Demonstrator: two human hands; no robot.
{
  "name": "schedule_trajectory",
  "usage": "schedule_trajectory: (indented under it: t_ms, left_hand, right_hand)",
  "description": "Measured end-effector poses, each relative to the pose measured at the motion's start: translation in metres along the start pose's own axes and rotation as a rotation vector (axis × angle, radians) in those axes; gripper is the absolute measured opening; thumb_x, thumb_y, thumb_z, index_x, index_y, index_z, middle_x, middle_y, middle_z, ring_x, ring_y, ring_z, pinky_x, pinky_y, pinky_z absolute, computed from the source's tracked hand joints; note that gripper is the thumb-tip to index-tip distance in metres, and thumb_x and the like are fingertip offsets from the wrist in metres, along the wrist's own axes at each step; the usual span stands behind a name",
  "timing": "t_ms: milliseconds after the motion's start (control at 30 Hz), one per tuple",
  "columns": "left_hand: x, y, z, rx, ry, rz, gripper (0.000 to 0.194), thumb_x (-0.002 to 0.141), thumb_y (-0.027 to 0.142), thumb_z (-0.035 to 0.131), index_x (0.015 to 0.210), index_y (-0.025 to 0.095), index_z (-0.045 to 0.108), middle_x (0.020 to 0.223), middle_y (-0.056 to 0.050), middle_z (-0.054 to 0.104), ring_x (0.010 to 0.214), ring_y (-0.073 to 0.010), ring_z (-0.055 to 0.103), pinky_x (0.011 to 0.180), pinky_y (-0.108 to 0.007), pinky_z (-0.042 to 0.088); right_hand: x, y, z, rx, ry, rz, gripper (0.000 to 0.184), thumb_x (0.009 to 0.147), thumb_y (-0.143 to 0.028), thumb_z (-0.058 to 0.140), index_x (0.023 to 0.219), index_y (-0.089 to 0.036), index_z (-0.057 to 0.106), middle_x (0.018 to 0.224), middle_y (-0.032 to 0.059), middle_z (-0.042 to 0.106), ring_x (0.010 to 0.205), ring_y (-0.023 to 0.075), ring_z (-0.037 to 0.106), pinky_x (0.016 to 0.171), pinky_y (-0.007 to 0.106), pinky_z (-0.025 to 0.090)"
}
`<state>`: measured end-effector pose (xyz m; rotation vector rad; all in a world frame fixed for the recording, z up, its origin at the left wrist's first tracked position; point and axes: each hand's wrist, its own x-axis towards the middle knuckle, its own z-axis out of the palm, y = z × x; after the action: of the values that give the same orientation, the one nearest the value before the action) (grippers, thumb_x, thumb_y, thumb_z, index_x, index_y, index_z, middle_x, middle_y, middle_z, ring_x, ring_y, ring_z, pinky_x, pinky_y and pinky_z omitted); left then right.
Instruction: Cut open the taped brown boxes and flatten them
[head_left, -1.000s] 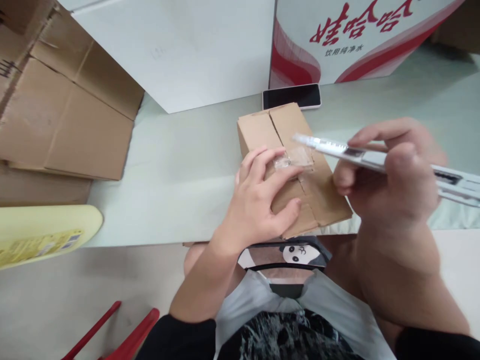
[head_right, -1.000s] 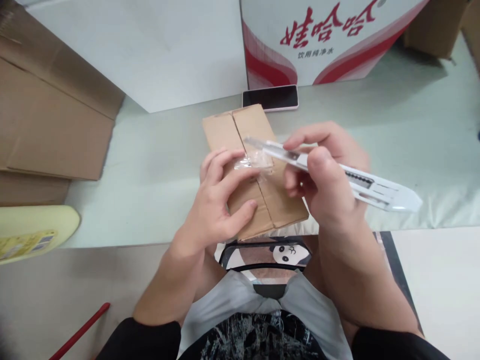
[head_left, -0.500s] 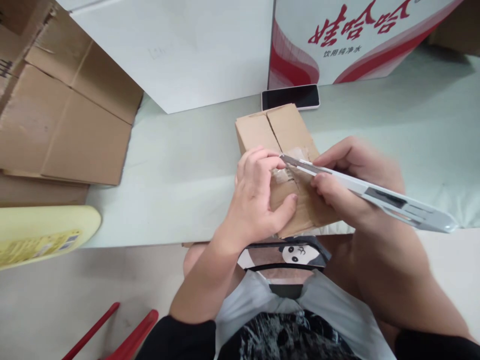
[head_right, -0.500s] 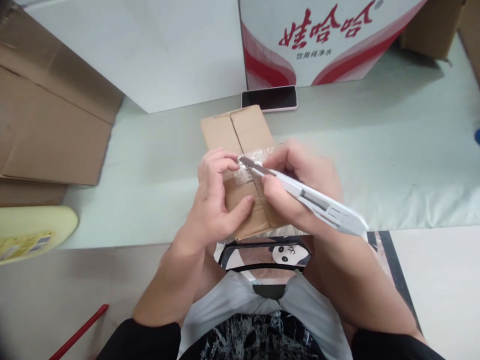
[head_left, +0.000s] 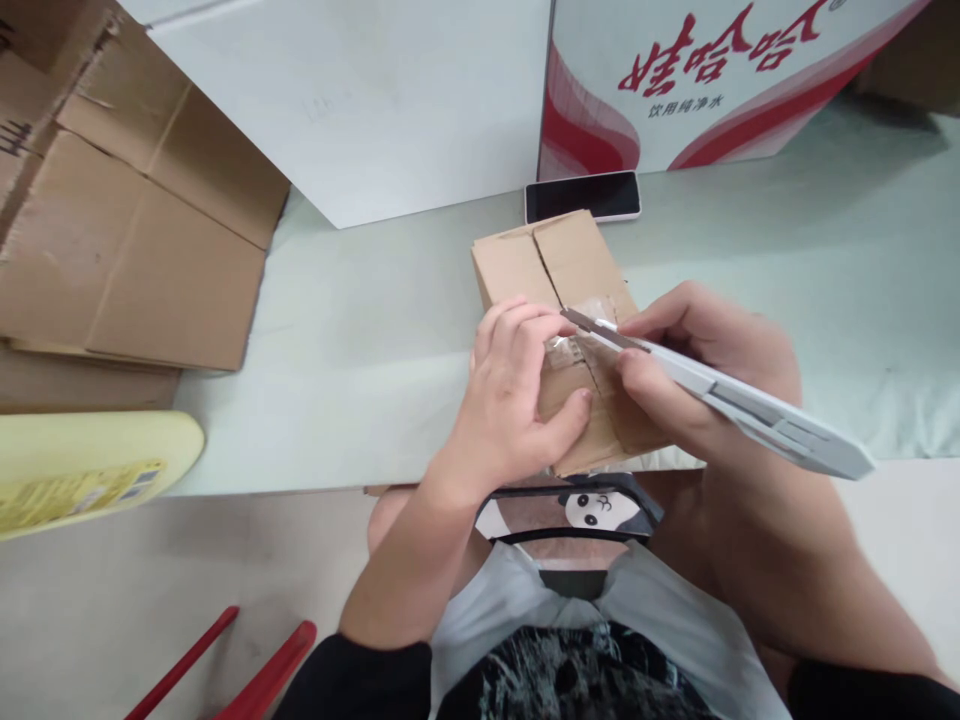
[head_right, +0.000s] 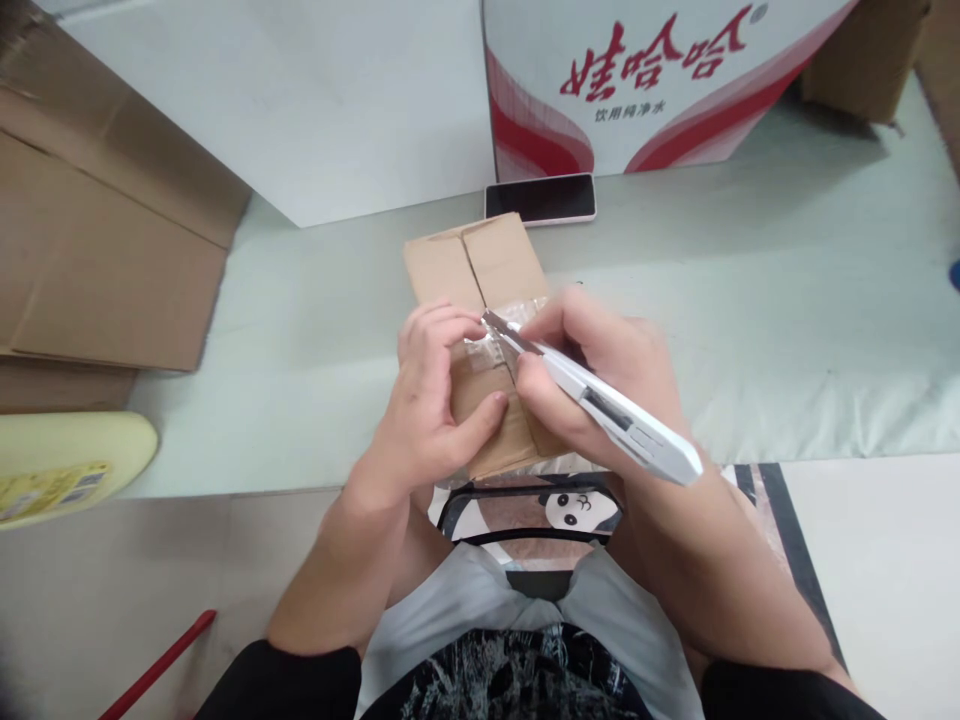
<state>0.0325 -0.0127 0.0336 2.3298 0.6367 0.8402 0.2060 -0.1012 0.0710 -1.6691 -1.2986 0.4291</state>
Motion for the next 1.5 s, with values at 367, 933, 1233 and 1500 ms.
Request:
schedule_trajectory:
  t_ms: [367, 933, 1233, 1500]
  left_hand:
    - [0.0, -0.003, -0.003, 0.025, -0.015, 0.021, 0.039, 0.095, 0.038, 0.059, 0.13, 0.028, 0.046, 0.132, -0.01, 0.064, 0.138, -0.0322, 0.052, 0.125, -0.058, 0.037]
    - [-0.002, -0.009, -0.001, 0.006, 0.007, 0.006, 0.047, 0.098, 0.043, 0.061, 0.138, 0.027, 0.043, 0.154, -0.016, 0.045, 0.15, -0.0334, 0.043, 0.125, -0.056, 0.039]
    - [-0.003, -0.013, 0.003, 0.001, 0.017, 0.011, 0.043, 0.1, 0.046, 0.059, 0.134, 0.028, 0.04, 0.152, -0.016, 0.044, 0.151, -0.0345, 0.043, 0.124, -0.057, 0.041]
    - [-0.002, -0.013, 0.003, 0.0, 0.027, 0.025, 0.041, 0.1, 0.044, 0.059, 0.132, 0.027, 0.04, 0.15, -0.016, 0.045, 0.15, -0.0327, 0.044, 0.123, -0.056, 0.042]
  right_hand:
    - [0.001, -0.004, -0.001, 0.037, -0.051, -0.064, 0.012, 0.081, -0.027, 0.067, 0.074, -0.025, 0.058, 0.05, -0.008, 0.046, 0.044, 0.009, 0.036, 0.047, 0.028, 0.031]
    - [0.0, 0.0, 0.005, -0.061, -0.022, -0.066, 0.007, 0.082, -0.029, 0.071, 0.084, -0.026, 0.064, 0.06, -0.0064, 0.06, 0.048, 0.0099, 0.047, 0.052, 0.028, 0.039]
    - [0.005, -0.006, 0.002, -0.081, -0.101, -0.074, 0.007, 0.084, -0.027, 0.067, 0.083, -0.025, 0.061, 0.06, -0.0062, 0.063, 0.048, 0.0098, 0.051, 0.049, 0.024, 0.036]
    - [0.004, -0.007, 0.003, -0.067, -0.062, -0.06, 0.006, 0.082, -0.025, 0.065, 0.08, -0.025, 0.059, 0.054, -0.0068, 0.055, 0.044, 0.0093, 0.042, 0.045, 0.025, 0.032]
